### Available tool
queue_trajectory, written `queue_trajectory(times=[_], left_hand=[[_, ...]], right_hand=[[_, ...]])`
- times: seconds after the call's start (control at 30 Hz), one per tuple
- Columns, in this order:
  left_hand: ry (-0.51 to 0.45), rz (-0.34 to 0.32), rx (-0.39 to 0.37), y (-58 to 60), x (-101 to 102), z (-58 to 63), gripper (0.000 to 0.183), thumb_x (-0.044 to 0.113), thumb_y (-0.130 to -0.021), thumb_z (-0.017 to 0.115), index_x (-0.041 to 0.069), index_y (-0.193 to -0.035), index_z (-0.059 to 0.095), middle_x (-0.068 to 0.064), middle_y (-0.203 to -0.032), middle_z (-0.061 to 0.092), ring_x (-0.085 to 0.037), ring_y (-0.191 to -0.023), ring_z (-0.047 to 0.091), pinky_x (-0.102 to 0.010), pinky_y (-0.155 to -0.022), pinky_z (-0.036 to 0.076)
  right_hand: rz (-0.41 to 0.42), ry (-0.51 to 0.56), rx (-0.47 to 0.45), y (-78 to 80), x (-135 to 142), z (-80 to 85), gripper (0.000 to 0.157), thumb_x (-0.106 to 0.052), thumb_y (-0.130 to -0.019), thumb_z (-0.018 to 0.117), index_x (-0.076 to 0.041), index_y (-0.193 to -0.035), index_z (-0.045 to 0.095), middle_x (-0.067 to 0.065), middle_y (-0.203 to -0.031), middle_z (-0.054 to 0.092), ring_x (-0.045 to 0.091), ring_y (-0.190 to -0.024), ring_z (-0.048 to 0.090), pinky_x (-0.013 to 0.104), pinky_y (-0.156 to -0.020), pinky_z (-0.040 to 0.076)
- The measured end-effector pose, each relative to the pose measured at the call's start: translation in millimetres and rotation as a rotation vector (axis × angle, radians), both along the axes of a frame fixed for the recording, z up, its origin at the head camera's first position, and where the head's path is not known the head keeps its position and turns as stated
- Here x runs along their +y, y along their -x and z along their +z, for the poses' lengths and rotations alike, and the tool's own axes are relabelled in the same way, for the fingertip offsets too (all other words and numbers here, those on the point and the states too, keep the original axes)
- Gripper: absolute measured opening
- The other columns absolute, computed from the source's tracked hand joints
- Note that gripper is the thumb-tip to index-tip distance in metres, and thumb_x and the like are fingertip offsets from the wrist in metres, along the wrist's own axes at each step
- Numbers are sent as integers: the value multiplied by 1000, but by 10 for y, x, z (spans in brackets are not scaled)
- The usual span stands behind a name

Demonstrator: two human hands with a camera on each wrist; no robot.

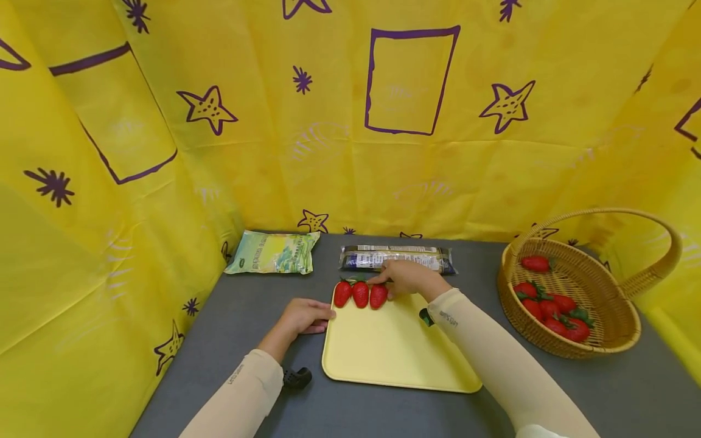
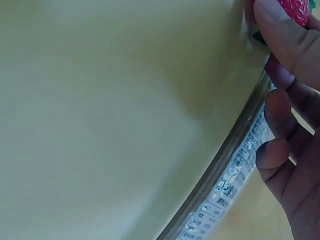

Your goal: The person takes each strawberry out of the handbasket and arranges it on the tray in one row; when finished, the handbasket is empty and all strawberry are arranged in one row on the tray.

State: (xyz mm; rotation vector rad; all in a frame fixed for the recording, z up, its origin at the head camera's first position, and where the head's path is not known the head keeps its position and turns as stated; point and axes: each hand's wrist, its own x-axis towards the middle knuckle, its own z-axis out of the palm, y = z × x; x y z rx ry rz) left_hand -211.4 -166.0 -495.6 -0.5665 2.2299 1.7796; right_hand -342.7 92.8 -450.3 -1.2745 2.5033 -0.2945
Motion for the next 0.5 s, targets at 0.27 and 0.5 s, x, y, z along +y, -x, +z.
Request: queue_trajectory(times=[0.27, 0.5], left_hand=[[8, 20, 6, -53, -86, 14, 33, 15, -79, 83, -2, -106, 73, -7, -75, 70, -12, -61, 65, -27, -58, 59], [9, 40, -9, -86, -199, -3, 33, 15, -80, 83, -1, -107, 73, -7, -76, 70, -12, -61, 65, -26, -59, 58]], right_hand=[[-27, 104, -46, -8, 63, 146, 68, -8, -83, 79, -28, -142, 54, 6, -121, 56, 17, -77, 50, 30, -67, 48], [-22, 301, -482, -252, 774, 812, 45, -13, -87, 76, -9, -130, 63, 8, -126, 63, 22, -99, 63, 34, -84, 55]])
